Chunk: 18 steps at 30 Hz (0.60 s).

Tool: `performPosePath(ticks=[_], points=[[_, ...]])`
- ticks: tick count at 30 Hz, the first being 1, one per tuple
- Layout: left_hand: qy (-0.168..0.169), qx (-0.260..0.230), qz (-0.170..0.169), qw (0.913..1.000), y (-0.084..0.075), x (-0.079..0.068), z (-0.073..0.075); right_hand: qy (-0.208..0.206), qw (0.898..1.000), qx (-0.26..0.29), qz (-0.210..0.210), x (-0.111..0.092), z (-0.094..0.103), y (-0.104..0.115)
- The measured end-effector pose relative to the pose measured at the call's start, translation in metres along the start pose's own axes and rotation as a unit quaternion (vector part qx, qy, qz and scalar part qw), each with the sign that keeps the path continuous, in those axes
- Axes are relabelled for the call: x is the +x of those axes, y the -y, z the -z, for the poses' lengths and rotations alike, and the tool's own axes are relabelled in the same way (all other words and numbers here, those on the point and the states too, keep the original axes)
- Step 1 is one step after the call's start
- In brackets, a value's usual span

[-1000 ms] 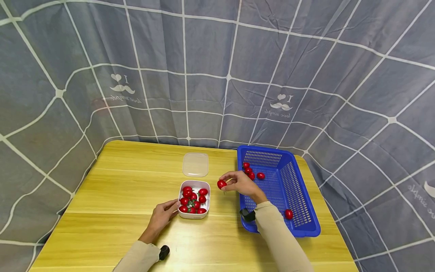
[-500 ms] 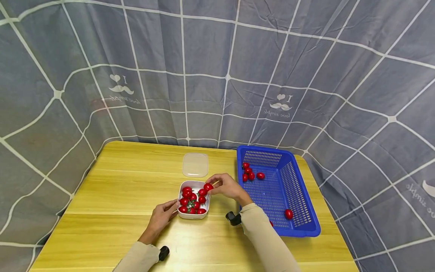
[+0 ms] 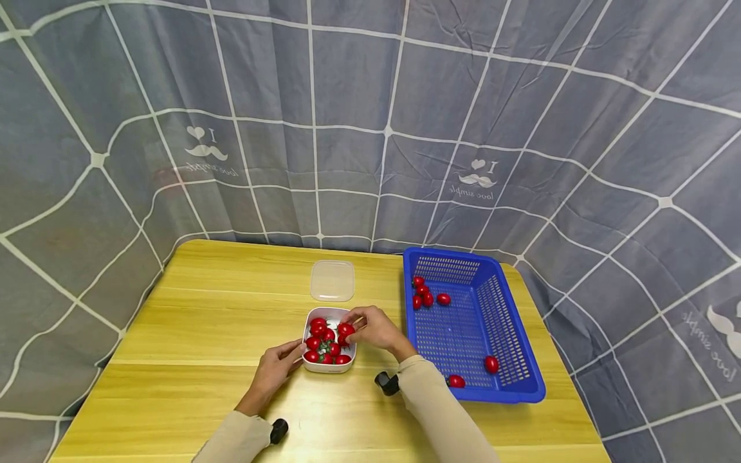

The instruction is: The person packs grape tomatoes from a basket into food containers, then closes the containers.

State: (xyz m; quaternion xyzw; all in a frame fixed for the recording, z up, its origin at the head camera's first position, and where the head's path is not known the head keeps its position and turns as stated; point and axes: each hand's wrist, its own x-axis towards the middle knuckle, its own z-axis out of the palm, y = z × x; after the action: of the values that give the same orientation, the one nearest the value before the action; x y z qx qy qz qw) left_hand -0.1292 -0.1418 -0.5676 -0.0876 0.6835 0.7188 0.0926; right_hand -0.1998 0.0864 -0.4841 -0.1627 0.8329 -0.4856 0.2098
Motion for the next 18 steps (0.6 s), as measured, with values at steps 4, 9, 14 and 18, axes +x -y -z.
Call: performPosePath(ticks=[4, 9, 14, 18], points=[[-0.001, 0.0, 0.0, 1.0, -0.0001, -0.0001, 0.0006, 0.005, 1.0, -0.006, 0.005, 0.002, -0.0034, -0.0036], [-0.003, 0.001, 0.0, 1.0, 0.0001, 0.0, 0.0009, 0.014, 1.0, 0.007, 0.021, 0.0028, -0.004, -0.0077], [-0.002, 0.003, 0.0, 1.0, 0.0005, 0.0002, 0.0009, 0.018, 0.999, 0.014, 0.028, 0.0014, -0.0032, -0.0075], [-0.002, 0.002, -0.001, 1.0, 0.0007, 0.0005, 0.0006, 0.016, 1.0, 0.0, 0.025, 0.0005, -0.0011, -0.0056]])
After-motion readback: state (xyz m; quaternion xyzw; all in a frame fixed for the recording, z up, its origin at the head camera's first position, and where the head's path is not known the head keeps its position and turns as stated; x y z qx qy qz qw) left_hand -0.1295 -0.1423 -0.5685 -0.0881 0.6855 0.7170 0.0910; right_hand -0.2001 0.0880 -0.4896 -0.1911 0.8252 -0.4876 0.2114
